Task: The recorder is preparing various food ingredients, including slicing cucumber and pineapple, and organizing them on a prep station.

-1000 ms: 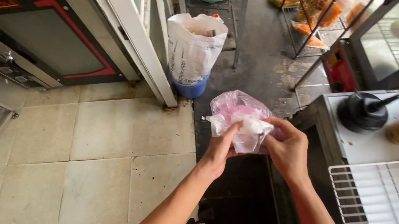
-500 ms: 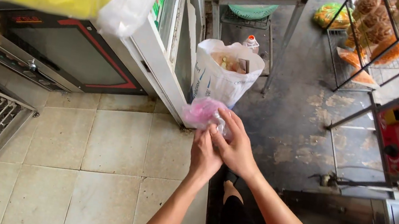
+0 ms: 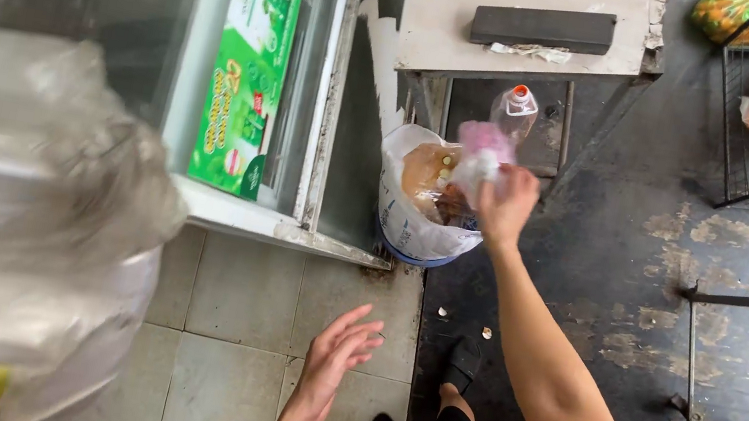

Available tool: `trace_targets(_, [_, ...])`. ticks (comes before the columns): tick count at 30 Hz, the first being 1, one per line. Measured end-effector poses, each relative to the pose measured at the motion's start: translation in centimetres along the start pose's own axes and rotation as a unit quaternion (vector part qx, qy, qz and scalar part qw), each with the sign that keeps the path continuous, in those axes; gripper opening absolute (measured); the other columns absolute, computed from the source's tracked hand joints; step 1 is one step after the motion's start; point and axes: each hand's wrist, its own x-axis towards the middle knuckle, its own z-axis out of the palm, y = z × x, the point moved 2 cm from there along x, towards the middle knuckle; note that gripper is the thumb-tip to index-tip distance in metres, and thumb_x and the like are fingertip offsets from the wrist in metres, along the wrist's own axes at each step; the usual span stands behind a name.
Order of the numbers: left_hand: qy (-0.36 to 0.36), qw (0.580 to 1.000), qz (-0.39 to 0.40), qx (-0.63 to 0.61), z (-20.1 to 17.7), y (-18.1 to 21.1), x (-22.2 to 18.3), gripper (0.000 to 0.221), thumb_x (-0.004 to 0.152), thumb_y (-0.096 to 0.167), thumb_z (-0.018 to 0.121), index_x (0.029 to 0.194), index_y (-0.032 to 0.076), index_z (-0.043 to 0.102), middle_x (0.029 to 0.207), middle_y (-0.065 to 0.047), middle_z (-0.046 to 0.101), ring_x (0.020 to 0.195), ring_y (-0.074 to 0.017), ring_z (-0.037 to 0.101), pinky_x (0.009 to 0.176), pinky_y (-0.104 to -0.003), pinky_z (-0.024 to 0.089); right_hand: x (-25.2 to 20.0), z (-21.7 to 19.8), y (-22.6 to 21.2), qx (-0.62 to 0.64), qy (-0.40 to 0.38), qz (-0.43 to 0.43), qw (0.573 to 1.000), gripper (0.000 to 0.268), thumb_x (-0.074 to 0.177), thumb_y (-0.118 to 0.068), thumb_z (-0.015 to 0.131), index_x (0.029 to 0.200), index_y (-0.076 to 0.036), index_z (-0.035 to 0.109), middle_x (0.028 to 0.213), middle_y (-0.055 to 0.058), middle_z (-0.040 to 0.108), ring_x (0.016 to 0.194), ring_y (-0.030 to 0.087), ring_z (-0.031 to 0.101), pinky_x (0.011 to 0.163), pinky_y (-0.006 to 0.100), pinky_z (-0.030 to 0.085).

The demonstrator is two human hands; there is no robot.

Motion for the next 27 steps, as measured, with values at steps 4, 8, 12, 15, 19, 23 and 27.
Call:
trace_targets(4, [0.001,0.999,-0.041,-0.023,-2.1,-3.7,1.9,0.055,0.096,0.027,0.056,0.148,0.012,0.052,0.132,-0.014,0.072,0.11,-0.0257,0.074,0.096,-0.037,0.054,-1.3,8.0,7.7,-0.257,-0.309,-0.09,0.912,0.051,0.087,-0.034,0.072,0.137,-0.028,0.064,0.134,0.017,0.058,0.118,0.036,0.06,0.101,0.055,0.046])
trace_targets(8, [-0.014,0.989,-0.137,-0.055,-7.4,-12.7,9.6,0.052,0.099,0.031,0.05,0.149,0.015,0.052,0.122,-0.021,0.073,0.094,-0.0331,0.075,0.086,-0.04,0.055,-3.2,0.7,2.9,-0.125,-0.156,-0.005,0.98,0.025,0.086,-0.023,0.067,0.108,-0.024,0.078,0.092,0.017,0.075,0.086,0.038,0.073,0.081,0.05,0.058])
trace_targets(12, [-0.09,0.977,-0.192,0.012,-4.2,-13.7,16.6,0.051,0.101,0.039,0.045,0.145,0.015,0.054,0.115,-0.023,0.073,0.083,-0.0343,0.074,0.077,-0.041,0.055,-4.9,-8.6,5.4,-0.023,-0.174,0.111,0.978,0.03,0.088,-0.022,0.062,0.113,-0.019,0.078,0.092,0.015,0.077,0.088,0.033,0.075,0.084,0.044,0.06])
trace_targets(15, [-0.146,0.979,-0.134,0.051,2.5,-9.9,17.1,0.049,0.101,0.038,0.045,0.14,0.011,0.059,0.106,-0.024,0.075,0.064,-0.0306,0.07,0.07,-0.041,0.056,-5.8,-15.6,8.1,-0.036,-0.17,0.159,0.972,0.033,0.086,-0.026,0.067,0.116,-0.015,0.076,0.098,0.012,0.078,0.093,0.03,0.074,0.085,0.042,0.058])
trace_targets(19, [-0.266,0.959,-0.034,0.095,13.6,-1.5,13.6,0.045,0.103,0.033,0.047,0.136,0.006,0.063,0.101,-0.022,0.076,0.048,-0.018,0.058,0.07,-0.035,0.056,-7.5,-26.7,8.2,-0.011,-0.071,0.217,0.974,0.035,0.088,-0.028,0.068,0.118,-0.013,0.076,0.096,0.011,0.078,0.09,0.025,0.076,0.084,0.038,0.058])
trace_targets(23, [-0.377,0.909,0.009,0.179,22.4,4.3,8.3,0.042,0.104,0.029,0.049,0.135,0.006,0.065,0.102,-0.017,0.077,0.052,-0.0107,0.056,0.074,-0.031,0.055,-10.9,-37.9,2.8,0.119,0.052,0.207,0.97,0.031,0.096,-0.023,0.063,0.122,-0.009,0.071,0.093,0.003,0.078,0.085,0.012,0.072,0.08,0.03,0.057])
trace_targets(27, [-0.467,0.846,0.01,0.258,27.5,4.4,5.6,0.04,0.102,0.028,0.051,0.134,0.007,0.065,0.103,-0.014,0.077,0.058,-0.0117,0.061,0.077,-0.031,0.056,-18.5,-47.3,-5.8,0.139,0.158,0.187,0.96,0.026,0.1,-0.018,0.062,0.121,-0.005,0.072,0.092,0.001,0.075,0.084,0.007,0.068,0.078,0.026,0.056])
